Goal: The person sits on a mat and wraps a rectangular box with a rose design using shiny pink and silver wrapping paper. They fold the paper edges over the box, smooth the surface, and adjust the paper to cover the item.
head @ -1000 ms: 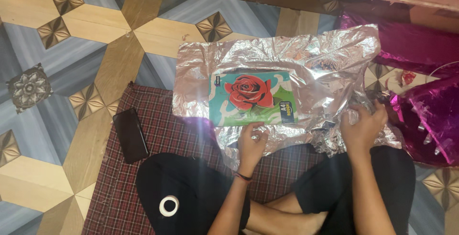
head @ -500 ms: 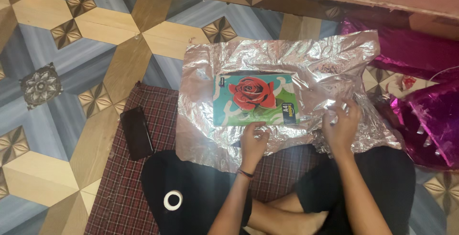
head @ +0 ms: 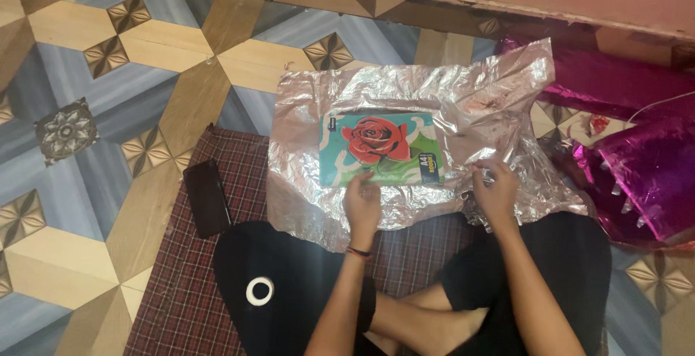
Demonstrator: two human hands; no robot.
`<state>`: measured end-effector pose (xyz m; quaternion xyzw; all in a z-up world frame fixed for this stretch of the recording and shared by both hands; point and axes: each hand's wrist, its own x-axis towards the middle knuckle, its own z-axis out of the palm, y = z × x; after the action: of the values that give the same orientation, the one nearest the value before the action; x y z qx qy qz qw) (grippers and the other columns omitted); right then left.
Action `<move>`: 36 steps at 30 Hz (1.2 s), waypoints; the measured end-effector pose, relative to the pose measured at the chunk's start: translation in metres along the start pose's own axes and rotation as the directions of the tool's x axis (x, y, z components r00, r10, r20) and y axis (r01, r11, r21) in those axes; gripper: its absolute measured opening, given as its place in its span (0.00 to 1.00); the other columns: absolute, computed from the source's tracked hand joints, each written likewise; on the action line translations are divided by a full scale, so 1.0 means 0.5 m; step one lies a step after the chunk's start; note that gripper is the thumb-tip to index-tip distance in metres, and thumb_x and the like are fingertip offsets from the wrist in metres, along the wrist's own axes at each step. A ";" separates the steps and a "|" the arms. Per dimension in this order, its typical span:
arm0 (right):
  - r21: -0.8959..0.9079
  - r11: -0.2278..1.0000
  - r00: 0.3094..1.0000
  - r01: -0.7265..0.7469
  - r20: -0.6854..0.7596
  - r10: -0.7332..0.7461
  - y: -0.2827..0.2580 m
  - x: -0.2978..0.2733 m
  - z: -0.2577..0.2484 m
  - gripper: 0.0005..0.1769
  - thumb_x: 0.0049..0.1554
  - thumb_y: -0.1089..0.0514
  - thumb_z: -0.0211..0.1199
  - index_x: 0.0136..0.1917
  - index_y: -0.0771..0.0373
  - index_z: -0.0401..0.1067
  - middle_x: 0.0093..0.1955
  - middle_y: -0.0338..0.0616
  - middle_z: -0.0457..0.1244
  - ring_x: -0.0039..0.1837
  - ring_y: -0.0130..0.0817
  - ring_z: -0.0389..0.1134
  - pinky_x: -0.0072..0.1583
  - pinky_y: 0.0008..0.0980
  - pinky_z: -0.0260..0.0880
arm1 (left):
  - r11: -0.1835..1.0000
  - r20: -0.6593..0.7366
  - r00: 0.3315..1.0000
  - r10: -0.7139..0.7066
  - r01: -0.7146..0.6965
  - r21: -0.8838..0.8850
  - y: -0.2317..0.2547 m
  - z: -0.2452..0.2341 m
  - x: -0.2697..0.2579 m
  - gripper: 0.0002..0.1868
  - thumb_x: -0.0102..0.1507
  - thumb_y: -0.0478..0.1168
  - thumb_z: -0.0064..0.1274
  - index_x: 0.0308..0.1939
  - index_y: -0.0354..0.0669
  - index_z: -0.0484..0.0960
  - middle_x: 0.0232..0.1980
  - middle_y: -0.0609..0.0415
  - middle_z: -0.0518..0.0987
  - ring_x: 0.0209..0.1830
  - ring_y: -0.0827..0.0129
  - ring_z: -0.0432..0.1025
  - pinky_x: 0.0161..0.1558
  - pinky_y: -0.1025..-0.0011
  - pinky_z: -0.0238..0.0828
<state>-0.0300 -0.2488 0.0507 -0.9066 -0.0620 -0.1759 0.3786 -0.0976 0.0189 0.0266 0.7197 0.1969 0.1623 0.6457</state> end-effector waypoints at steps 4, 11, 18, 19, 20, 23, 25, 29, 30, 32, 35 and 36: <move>-0.048 0.991 0.982 -0.125 0.137 0.130 -0.056 -0.023 -0.004 0.12 0.58 0.60 0.63 0.54 0.64 0.76 0.54 0.54 0.68 0.53 0.51 0.71 0.54 0.43 0.71 | 0.946 -0.199 0.946 0.258 -0.205 0.251 0.000 -0.054 0.021 0.17 0.58 0.31 0.59 0.51 0.38 0.81 0.52 0.47 0.82 0.53 0.57 0.76 0.56 0.60 0.72; 0.008 0.988 0.958 0.152 0.245 -0.150 -0.058 -0.076 0.066 0.23 0.53 0.59 0.65 0.61 0.68 0.71 0.61 0.59 0.65 0.64 0.60 0.65 0.66 0.48 0.65 | 0.920 -0.264 0.931 0.251 -0.144 0.366 -0.078 -0.133 0.057 0.23 0.55 0.32 0.63 0.54 0.33 0.78 0.54 0.40 0.79 0.56 0.47 0.73 0.59 0.56 0.65; -0.060 0.994 0.930 0.094 0.362 -0.066 -0.034 -0.103 0.087 0.31 0.54 0.56 0.67 0.66 0.72 0.65 0.67 0.65 0.59 0.68 0.63 0.61 0.68 0.49 0.62 | 0.996 -0.180 0.981 -0.067 0.076 0.043 -0.231 -0.115 0.107 0.27 0.61 0.35 0.58 0.62 0.31 0.69 0.55 0.45 0.76 0.46 0.67 0.76 0.46 0.71 0.73; -0.067 0.994 0.925 0.091 0.374 -0.059 -0.035 -0.106 0.087 0.32 0.53 0.56 0.67 0.67 0.73 0.64 0.67 0.65 0.59 0.68 0.63 0.61 0.68 0.49 0.62 | 0.994 -0.194 0.979 -0.061 0.078 0.078 -0.246 -0.111 0.112 0.29 0.61 0.35 0.59 0.63 0.30 0.67 0.55 0.46 0.75 0.45 0.69 0.76 0.44 0.73 0.72; -0.076 0.993 0.922 0.088 0.385 -0.053 -0.033 -0.108 0.086 0.33 0.53 0.56 0.66 0.68 0.73 0.63 0.67 0.65 0.59 0.68 0.63 0.60 0.68 0.49 0.62 | 0.988 -0.177 0.972 -0.154 0.147 -0.050 -0.259 -0.106 0.117 0.30 0.61 0.35 0.57 0.66 0.33 0.65 0.52 0.46 0.76 0.43 0.68 0.73 0.43 0.72 0.70; -0.086 0.978 0.924 0.190 0.353 -0.149 -0.030 -0.112 0.088 0.36 0.53 0.55 0.68 0.69 0.73 0.62 0.69 0.68 0.57 0.70 0.64 0.59 0.69 0.50 0.61 | 0.937 -0.166 0.935 -0.315 0.277 -0.214 -0.291 -0.089 0.134 0.33 0.61 0.35 0.55 0.70 0.35 0.63 0.46 0.45 0.78 0.40 0.66 0.69 0.41 0.69 0.66; -0.089 0.981 0.915 0.171 0.384 -0.125 -0.027 -0.112 0.087 0.37 0.52 0.56 0.68 0.70 0.74 0.61 0.70 0.69 0.57 0.70 0.65 0.59 0.69 0.49 0.61 | 0.961 -0.278 0.920 -0.275 0.273 -0.044 -0.304 -0.087 0.154 0.31 0.60 0.36 0.58 0.66 0.31 0.68 0.44 0.46 0.79 0.41 0.64 0.73 0.43 0.68 0.70; -0.130 0.979 0.907 0.157 0.411 -0.091 -0.030 -0.109 0.085 0.38 0.51 0.56 0.69 0.70 0.73 0.61 0.70 0.69 0.56 0.71 0.64 0.58 0.69 0.50 0.60 | 0.983 -0.150 0.980 -0.131 0.148 0.107 -0.301 -0.120 0.207 0.31 0.57 0.36 0.63 0.60 0.24 0.70 0.49 0.44 0.80 0.45 0.62 0.77 0.46 0.66 0.75; -0.139 0.978 0.906 0.153 0.415 -0.082 -0.033 -0.109 0.085 0.38 0.51 0.56 0.68 0.71 0.73 0.61 0.70 0.69 0.56 0.70 0.64 0.58 0.69 0.50 0.61 | 0.962 -0.150 0.975 -0.164 0.191 0.193 -0.293 -0.129 0.218 0.29 0.56 0.37 0.64 0.58 0.24 0.74 0.47 0.42 0.82 0.44 0.61 0.79 0.46 0.66 0.76; -0.158 0.977 0.904 0.145 0.424 -0.065 -0.039 -0.109 0.083 0.38 0.52 0.55 0.68 0.71 0.73 0.61 0.71 0.68 0.56 0.70 0.64 0.58 0.68 0.50 0.62 | 0.942 -0.142 0.969 -0.201 0.231 0.244 -0.278 -0.147 0.216 0.27 0.55 0.38 0.63 0.54 0.24 0.78 0.46 0.39 0.84 0.43 0.59 0.81 0.45 0.66 0.77; -0.170 0.973 0.915 0.156 0.395 -0.077 -0.051 -0.105 0.079 0.36 0.51 0.55 0.69 0.69 0.72 0.63 0.68 0.68 0.59 0.67 0.65 0.61 0.65 0.51 0.63 | 0.958 -0.149 0.974 -0.171 0.200 0.204 -0.250 -0.144 0.198 0.26 0.54 0.37 0.62 0.53 0.24 0.79 0.47 0.37 0.85 0.43 0.56 0.82 0.45 0.64 0.78; -0.168 0.978 0.923 0.126 0.382 -0.053 -0.054 -0.100 0.078 0.34 0.52 0.55 0.68 0.68 0.71 0.65 0.66 0.66 0.60 0.65 0.64 0.63 0.64 0.51 0.64 | 0.957 -0.174 0.976 -0.134 0.173 0.232 -0.242 -0.135 0.193 0.28 0.53 0.37 0.64 0.53 0.24 0.78 0.47 0.37 0.84 0.44 0.56 0.82 0.46 0.65 0.77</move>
<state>-0.0726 -0.2012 0.0248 -0.9515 -0.1580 -0.0215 0.2631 -0.0554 0.1355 -0.0882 0.7614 0.3211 0.1420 0.5450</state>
